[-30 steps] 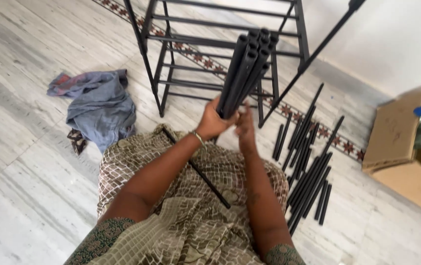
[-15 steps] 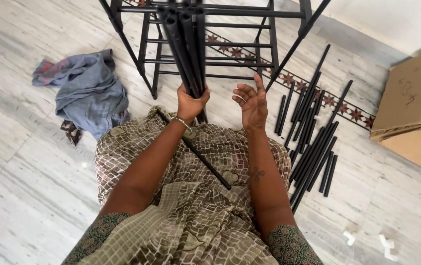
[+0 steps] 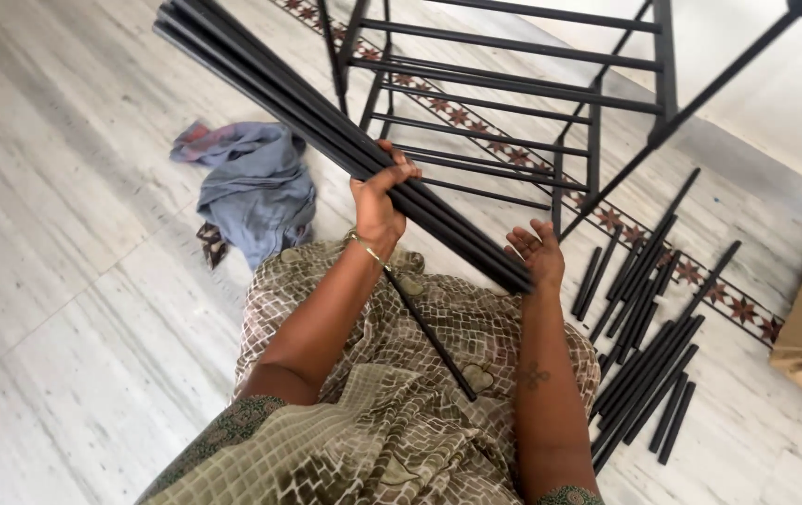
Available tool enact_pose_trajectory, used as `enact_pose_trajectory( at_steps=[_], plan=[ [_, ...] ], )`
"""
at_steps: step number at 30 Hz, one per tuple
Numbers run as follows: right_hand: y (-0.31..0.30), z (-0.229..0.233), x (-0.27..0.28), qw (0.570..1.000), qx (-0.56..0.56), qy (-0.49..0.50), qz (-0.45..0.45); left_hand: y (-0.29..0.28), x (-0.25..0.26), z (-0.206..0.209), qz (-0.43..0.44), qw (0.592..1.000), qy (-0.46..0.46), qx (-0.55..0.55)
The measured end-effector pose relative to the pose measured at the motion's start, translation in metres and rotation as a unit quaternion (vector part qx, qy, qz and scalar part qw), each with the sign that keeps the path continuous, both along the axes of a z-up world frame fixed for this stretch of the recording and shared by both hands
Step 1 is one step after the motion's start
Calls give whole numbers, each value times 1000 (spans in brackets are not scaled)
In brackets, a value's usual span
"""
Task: The person assembles a black metal shelving unit by inserting horizontal rods into the frame and attaching white plastic connectors to the ends of vertical rods. The person works on the floor, handling multiple rods and connectors to build the structure.
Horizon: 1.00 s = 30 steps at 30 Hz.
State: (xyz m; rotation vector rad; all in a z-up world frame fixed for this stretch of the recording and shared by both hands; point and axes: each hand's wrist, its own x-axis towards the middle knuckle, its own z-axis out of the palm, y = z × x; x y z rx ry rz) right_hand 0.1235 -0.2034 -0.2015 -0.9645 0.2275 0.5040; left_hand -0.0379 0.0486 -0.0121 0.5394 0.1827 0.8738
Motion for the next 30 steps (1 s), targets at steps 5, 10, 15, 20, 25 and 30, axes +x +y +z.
enact_pose_trajectory(
  at_steps=[5,10,15,20,25,30],
  plan=[
    [-8,-30,9,980,189,-43,37,35,-22,20,-38,976,-131,-167],
    [1,-29,4,977,206,-31,-50,54,-46,25,-19,964,-152,-216],
    [-12,26,-17,997,-63,-44,-23,69,-72,11,-52,978,-139,-146],
    [-102,48,-35,968,-108,-225,-17,110,-118,-37,-186,957,-193,-112],
    [-239,2,-65,906,-383,-145,-108,105,-163,-118,-163,978,-78,-101],
    [-287,-62,-135,844,-525,-52,-95,105,-181,-190,-149,978,3,-148]
  ],
)
